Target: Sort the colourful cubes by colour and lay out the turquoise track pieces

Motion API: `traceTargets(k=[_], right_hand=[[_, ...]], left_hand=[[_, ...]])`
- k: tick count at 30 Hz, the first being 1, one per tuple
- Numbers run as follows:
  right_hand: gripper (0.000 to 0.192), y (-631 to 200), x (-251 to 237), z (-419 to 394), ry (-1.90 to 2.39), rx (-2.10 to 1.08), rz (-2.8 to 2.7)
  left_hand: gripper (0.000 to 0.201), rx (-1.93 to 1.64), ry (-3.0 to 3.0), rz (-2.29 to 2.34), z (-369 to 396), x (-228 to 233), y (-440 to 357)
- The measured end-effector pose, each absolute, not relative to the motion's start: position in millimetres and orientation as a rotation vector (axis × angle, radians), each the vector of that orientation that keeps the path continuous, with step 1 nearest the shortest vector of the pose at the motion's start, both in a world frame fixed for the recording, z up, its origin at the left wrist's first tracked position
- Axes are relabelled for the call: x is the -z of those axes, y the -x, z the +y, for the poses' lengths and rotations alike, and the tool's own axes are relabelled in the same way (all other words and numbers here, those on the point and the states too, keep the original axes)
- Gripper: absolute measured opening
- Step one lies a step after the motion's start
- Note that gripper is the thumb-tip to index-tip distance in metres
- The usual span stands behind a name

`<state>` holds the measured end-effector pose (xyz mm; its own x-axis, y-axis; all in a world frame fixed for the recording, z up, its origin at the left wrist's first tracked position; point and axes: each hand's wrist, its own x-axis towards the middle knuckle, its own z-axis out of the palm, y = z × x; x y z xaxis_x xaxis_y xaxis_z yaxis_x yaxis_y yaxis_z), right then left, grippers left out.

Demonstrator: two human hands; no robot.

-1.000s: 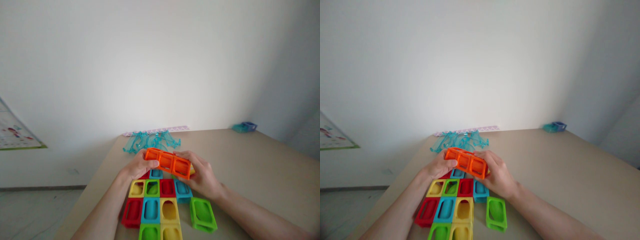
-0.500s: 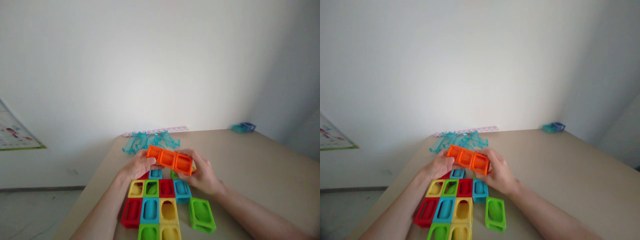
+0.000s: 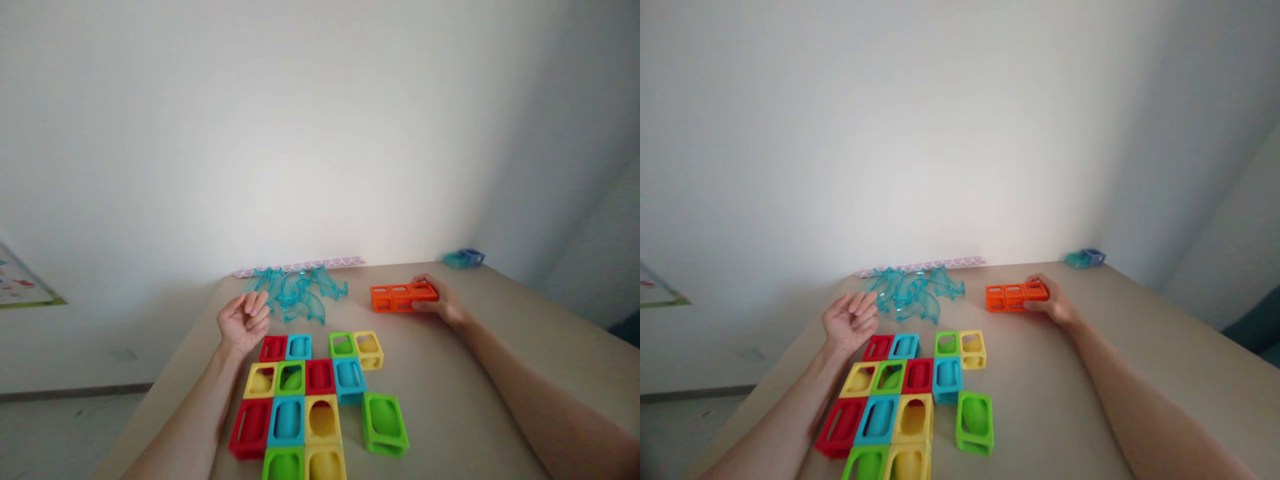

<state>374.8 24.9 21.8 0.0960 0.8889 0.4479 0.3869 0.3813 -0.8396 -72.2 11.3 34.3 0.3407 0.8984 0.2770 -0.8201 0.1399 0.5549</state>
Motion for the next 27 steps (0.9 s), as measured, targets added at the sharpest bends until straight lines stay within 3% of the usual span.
traceTargets(k=[3, 7, 13, 15, 19, 27], right_hand=[[0.042, -395, -15, 20, 1.263, -0.585, -1.709], [0.052, -418, -13, 16, 1.315, -0.383, -1.779], [0.052, -363, -15, 5, 1.405, 0.357, -2.046], [0.051, -334, -13, 2, 1.456, 0.469, -2.159], [0.044, -315, -8, 5, 1.623, 0.58, -2.194], [0.04, -341, -13, 3, 1.813, 0.639, -2.037]], left_hand=[[0.034, -1.255, -0.659, 0.144, 12, -33, 75], [0.04, -1.265, -0.611, 0.15, 14, -31, 77], [0.044, -1.372, -0.543, 0.11, 20, -27, 80], [0.045, -1.395, -0.524, 0.106, 22, -26, 82], [0.047, -1.406, -0.527, 0.088, 23, -25, 86], [0.048, -1.063, -0.796, 0.106, 21, -20, 69]])
